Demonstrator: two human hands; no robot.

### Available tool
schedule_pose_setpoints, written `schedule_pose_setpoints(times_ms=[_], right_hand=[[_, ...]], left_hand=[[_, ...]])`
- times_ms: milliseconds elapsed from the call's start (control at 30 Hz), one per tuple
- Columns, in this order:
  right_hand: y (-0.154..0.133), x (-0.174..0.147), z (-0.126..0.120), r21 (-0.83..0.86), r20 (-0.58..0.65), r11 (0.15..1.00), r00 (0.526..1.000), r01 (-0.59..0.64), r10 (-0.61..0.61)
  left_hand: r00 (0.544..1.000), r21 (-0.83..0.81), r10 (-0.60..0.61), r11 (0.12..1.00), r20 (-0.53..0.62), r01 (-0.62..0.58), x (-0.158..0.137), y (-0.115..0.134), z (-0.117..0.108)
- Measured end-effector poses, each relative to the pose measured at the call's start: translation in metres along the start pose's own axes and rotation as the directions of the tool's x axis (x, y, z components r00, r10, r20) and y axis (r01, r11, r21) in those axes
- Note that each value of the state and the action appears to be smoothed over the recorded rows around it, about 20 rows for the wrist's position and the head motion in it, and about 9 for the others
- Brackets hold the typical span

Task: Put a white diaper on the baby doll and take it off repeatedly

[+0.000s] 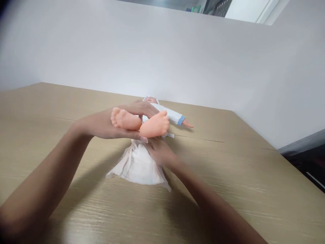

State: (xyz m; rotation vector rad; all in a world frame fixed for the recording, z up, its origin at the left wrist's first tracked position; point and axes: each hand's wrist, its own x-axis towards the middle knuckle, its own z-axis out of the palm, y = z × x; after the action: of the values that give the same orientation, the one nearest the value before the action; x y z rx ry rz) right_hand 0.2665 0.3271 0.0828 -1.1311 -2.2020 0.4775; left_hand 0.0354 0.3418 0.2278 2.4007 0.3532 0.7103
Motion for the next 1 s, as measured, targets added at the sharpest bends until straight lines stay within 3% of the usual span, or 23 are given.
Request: schedule_pose_setpoints(times_ms=[67,133,233,333,500,600,667,867,1000], right_hand=[[-0.004,-0.026,-0.009,0.016,0.043,1.000,0.999,-0.026,0.025],[-0.009,-0.053,-0.018,0.024,-0.003,0.995,0.996,-0.093,0.094],[-0.021,-0.081,-0.027,0.017,-0.273,0.983,0.945,-0.181,0.179],[-0.039,-0.086,-0.033,-0.027,-0.435,0.992,0.895,-0.124,0.100],[-0.057,-0.069,-0.036,-0.018,-0.308,0.999,0.951,0.026,-0.031],[-0.053,-0.064,-0.041,0.040,-0.252,0.998,0.967,0.042,-0.030],[-0.048,-0.066,-0.047,0.019,-0.203,0.994,0.974,0.107,-0.101],[-0.027,-0.089,-0.070,-0.122,0.080,0.947,0.954,0.298,-0.289],[-0.004,-0.103,-0.068,-0.203,0.125,0.909,0.931,0.363,-0.344]], left_hand=[[1.000,-0.009,0.009,1.000,0.020,-0.009,0.000,0.001,0.003],[0.999,-0.016,0.024,1.000,0.039,-0.024,0.000,0.001,0.008],[0.997,-0.043,0.051,0.998,0.049,-0.049,-0.003,-0.002,0.020],[0.996,-0.061,0.070,0.996,0.046,-0.068,-0.008,-0.007,0.035],[0.999,-0.022,0.027,0.999,0.036,-0.026,-0.024,-0.008,0.055],[0.997,0.019,-0.073,0.997,-0.006,0.073,-0.041,-0.002,0.057],[0.991,0.081,-0.124,0.989,-0.052,0.128,-0.058,0.001,0.054],[0.993,0.172,-0.102,0.979,-0.059,0.111,-0.114,-0.015,0.051],[0.996,0.156,-0.067,0.985,-0.054,0.075,-0.140,-0.037,0.067]])
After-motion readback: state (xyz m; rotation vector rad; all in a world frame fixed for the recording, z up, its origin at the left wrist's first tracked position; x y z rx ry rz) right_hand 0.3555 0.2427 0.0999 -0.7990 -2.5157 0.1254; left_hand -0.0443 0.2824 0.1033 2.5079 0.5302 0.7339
